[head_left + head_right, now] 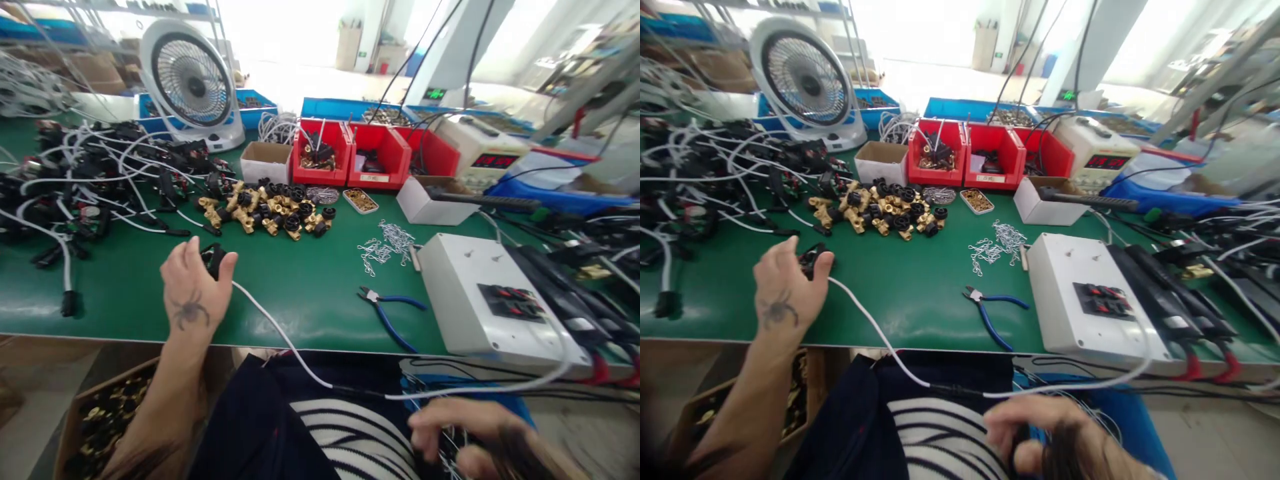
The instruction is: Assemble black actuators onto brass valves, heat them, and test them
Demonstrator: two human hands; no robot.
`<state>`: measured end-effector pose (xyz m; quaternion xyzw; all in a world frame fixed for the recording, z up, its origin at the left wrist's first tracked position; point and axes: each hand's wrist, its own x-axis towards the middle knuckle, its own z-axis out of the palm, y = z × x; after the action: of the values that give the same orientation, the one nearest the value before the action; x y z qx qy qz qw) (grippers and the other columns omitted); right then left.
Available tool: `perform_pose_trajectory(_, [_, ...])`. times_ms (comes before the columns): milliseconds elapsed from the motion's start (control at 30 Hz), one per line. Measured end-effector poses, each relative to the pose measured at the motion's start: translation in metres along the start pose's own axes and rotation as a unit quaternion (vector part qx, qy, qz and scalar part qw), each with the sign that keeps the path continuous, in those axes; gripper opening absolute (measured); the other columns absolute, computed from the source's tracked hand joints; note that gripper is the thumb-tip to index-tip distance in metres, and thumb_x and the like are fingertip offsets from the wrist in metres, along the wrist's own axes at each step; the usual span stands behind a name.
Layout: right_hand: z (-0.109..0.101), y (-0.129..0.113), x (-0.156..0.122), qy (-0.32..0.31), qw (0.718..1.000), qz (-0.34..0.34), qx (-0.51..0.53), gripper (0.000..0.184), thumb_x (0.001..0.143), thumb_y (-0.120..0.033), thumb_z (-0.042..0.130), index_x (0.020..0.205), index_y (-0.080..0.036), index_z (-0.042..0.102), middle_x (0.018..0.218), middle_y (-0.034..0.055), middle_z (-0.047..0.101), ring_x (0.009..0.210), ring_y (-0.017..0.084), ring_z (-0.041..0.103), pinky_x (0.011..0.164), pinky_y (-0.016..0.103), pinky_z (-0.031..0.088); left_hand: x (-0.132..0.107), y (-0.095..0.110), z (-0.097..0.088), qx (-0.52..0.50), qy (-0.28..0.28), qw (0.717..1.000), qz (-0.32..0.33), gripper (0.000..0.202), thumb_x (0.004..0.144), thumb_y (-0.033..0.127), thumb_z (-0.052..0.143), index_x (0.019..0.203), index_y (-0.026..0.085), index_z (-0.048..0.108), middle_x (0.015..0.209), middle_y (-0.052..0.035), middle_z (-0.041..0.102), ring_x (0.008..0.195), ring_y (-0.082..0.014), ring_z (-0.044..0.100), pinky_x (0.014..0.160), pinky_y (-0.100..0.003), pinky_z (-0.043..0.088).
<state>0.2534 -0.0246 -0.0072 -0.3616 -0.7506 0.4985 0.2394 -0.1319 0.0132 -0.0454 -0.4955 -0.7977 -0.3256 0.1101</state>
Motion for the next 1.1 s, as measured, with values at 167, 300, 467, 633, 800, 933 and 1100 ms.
perform_pose_trajectory(167, [-0.091, -0.031, 0.047, 0.355, 0.893, 0.046, -0.273, 0.021, 0.087, -0.036, 0.063, 0.083, -0.023, 0.078, 0.087, 0.0086, 0.076, 0.079, 0.021, 0.07, 0.073, 0.03, 0.055, 0.01, -0.022, 0.007, 0.071, -0.141, 0.985, -0.076, 0.076, 0.089, 0.064, 0.044, 0.143, 0.01, 0.045, 0.116, -0.0274, 0.057, 0.113, -0.053, 0.051, 0.084, -0.069, 0.046])
perform_pose_trajectory(300, [-0.134, -0.01, 0.092, 0.423, 0.853, 0.11, -0.284, 0.019, 0.088, -0.022, 0.062, 0.094, -0.012, 0.077, 0.095, 0.0105, 0.075, 0.09, 0.02, 0.068, 0.086, 0.032, 0.047, -0.003, -0.007, 0.007, -0.039, -0.14, 0.989, -0.035, 0.077, 0.085, 0.056, 0.059, 0.148, 0.019, 0.035, 0.121, -0.018, 0.056, 0.109, -0.0408, 0.058, 0.09, -0.059, 0.05])
perform_pose_trajectory(467, [-0.136, 0.011, 0.114, 0.351, 0.882, 0.153, -0.274, 0.023, 0.087, -0.017, 0.061, 0.07, -0.011, 0.075, 0.088, 0.0076, 0.076, 0.092, 0.019, 0.067, 0.09, 0.033, 0.042, -0.032, 0.038, 0.002, -0.244, -0.167, 0.948, 0.118, 0.074, 0.078, 0.051, 0.072, 0.138, 0.021, 0.041, 0.118, -0.0093, 0.061, 0.105, -0.0268, 0.063, 0.091, -0.043, 0.054])
perform_pose_trajectory(633, [-0.135, 0.015, 0.114, 0.34, 0.877, 0.166, -0.297, 0.026, 0.091, -0.023, 0.056, 0.083, -0.008, 0.076, 0.097, 0.0118, 0.075, 0.096, 0.018, 0.065, 0.091, 0.031, 0.041, -0.049, 0.082, -0.009, -0.399, -0.218, 0.861, 0.228, 0.063, 0.078, 0.042, 0.076, 0.128, 0.021, 0.046, 0.122, -0.0097, 0.06, 0.11, -0.0225, 0.062, 0.094, -0.037, 0.053])
perform_pose_trajectory(800, [-0.138, 0.024, 0.115, 0.333, 0.873, 0.161, -0.316, 0.045, 0.098, -0.034, 0.044, 0.082, -0.005, 0.075, 0.098, 0.0137, 0.074, 0.094, 0.017, 0.065, 0.086, 0.03, 0.043, -0.056, 0.096, -0.019, -0.472, -0.253, 0.813, 0.229, 0.068, 0.074, 0.039, 0.081, 0.13, 0.023, 0.045, 0.123, -0.0104, 0.061, 0.112, -0.0241, 0.062, 0.097, -0.039, 0.052])
perform_pose_trajectory(933, [-0.139, 0.025, 0.112, 0.335, 0.868, 0.164, -0.327, 0.045, 0.097, -0.035, 0.047, 0.089, -0.002, 0.076, 0.095, 0.0154, 0.073, 0.09, 0.017, 0.065, 0.083, 0.03, 0.043, -0.059, 0.096, -0.022, -0.504, -0.26, 0.793, 0.221, 0.073, 0.071, 0.037, 0.084, 0.132, 0.024, 0.044, 0.125, -0.0091, 0.061, 0.113, -0.0218, 0.061, 0.099, -0.035, 0.051])
perform_pose_trajectory(1100, [-0.136, 0.022, 0.111, 0.332, 0.866, 0.174, -0.331, 0.05, 0.096, -0.04, 0.047, 0.092, 0.0, 0.076, 0.092, 0.0152, 0.073, 0.089, 0.017, 0.065, 0.081, 0.031, 0.043, -0.058, 0.095, -0.023, -0.517, -0.268, 0.783, 0.22, 0.077, 0.07, 0.037, 0.084, 0.134, 0.025, 0.043, 0.127, -0.0074, 0.06, 0.115, -0.0189, 0.06, 0.103, -0.03, 0.048])
